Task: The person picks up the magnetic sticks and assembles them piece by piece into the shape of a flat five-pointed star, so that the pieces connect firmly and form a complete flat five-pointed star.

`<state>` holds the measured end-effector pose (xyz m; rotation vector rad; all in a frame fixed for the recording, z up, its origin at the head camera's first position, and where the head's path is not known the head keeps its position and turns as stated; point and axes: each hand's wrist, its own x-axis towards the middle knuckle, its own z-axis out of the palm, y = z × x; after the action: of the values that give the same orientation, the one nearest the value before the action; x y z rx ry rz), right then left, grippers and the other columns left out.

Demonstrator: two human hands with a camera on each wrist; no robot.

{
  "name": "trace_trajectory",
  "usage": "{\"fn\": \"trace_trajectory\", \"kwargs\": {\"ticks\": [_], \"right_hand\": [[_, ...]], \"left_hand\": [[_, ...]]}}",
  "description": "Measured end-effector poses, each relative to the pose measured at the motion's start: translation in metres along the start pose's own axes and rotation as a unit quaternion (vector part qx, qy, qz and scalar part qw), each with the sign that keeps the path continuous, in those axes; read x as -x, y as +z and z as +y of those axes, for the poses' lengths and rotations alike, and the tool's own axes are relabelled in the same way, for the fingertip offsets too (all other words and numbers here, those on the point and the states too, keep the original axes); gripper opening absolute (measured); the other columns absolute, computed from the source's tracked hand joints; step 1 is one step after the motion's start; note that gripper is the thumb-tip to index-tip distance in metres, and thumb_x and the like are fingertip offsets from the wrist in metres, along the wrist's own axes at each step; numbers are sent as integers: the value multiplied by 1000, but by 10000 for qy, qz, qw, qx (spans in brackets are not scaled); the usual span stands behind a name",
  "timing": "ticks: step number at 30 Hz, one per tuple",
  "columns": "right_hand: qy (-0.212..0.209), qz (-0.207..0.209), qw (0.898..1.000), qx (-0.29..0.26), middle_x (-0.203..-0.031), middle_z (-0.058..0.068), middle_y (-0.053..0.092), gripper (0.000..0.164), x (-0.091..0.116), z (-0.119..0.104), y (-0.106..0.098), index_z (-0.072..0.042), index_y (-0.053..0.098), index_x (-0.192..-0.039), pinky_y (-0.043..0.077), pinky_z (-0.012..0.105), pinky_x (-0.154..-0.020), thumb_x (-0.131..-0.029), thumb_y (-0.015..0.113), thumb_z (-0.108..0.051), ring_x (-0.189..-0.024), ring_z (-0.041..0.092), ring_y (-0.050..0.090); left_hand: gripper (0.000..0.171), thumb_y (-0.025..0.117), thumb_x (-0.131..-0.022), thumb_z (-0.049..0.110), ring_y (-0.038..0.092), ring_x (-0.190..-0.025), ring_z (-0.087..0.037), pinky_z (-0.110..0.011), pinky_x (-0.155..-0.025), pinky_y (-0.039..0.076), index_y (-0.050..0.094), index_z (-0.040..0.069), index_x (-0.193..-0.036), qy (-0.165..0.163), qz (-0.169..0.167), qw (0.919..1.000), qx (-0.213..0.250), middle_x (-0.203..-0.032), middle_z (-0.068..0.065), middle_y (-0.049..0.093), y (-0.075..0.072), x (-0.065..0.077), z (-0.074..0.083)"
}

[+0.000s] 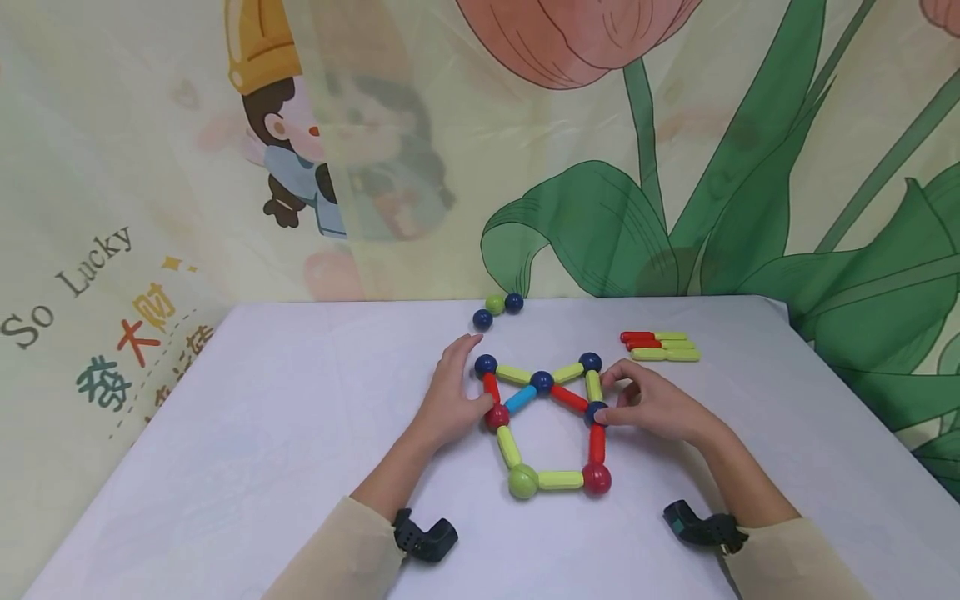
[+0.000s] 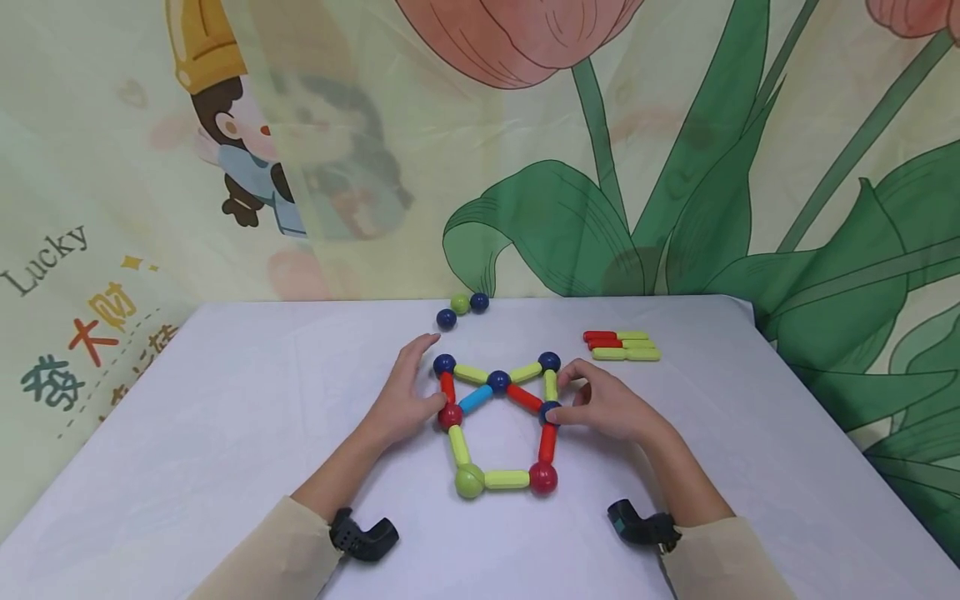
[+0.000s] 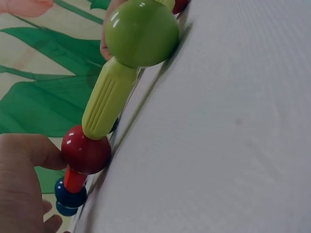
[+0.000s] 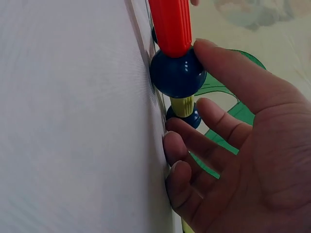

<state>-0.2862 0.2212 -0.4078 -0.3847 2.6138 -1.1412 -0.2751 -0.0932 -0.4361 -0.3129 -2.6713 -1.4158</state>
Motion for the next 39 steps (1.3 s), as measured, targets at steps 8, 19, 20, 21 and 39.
{"fn": "trace_trajectory", "kwargs": {"ticks": [8, 19, 20, 21, 39], "right_hand": [[167, 295, 9993, 163, -118, 14, 65, 49, -2, 2, 0, -6, 60, -129, 55, 30, -77, -91, 78, -30, -103, 26, 60], [375, 490, 9980, 160, -102, 9, 68, 43, -4, 1, 6, -8, 62, -133, 54, 30, -73, -95, 73, -28, -88, 22, 61], [360, 466, 9982, 133, -101, 8, 69, 43, -4, 1, 7, -9, 62, -133, 54, 30, -73, -96, 72, -27, -88, 22, 61], [331, 432, 9985, 110, -100, 8, 69, 42, -4, 1, 7, -9, 63, -133, 54, 30, -73, -96, 72, -26, -87, 22, 61], [925, 2036, 9743, -282, -139, 22, 54, 44, 1, 15, -11, -7, 57, -141, 55, 21, -71, -103, 61, -28, -100, 29, 62]], "left_hand": [[37, 63, -96, 17, 60, -124, -24, -45, -110, 50, 65, 17, -133, -52, 212, 9998, 3, -126, -4, 66, 0, 5, 1], [21, 70, -93, 19, 65, -117, -24, -45, -103, 54, 77, 16, -113, 276, -73, 9988, -394, -113, -1, 75, 1, 5, -1], [21, 70, -93, 19, 65, -116, -24, -44, -103, 54, 77, 16, -113, 265, -69, 9989, -381, -113, -1, 75, 1, 5, -1], [21, 70, -93, 19, 65, -116, -23, -44, -103, 54, 77, 16, -113, 245, -70, 9990, -363, -112, 0, 75, 2, 5, -1], [18, 70, -94, 18, 65, -115, -24, -44, -103, 53, 78, 16, -109, 115, 7, 9996, -244, -110, -1, 75, 3, 5, 0]]}}
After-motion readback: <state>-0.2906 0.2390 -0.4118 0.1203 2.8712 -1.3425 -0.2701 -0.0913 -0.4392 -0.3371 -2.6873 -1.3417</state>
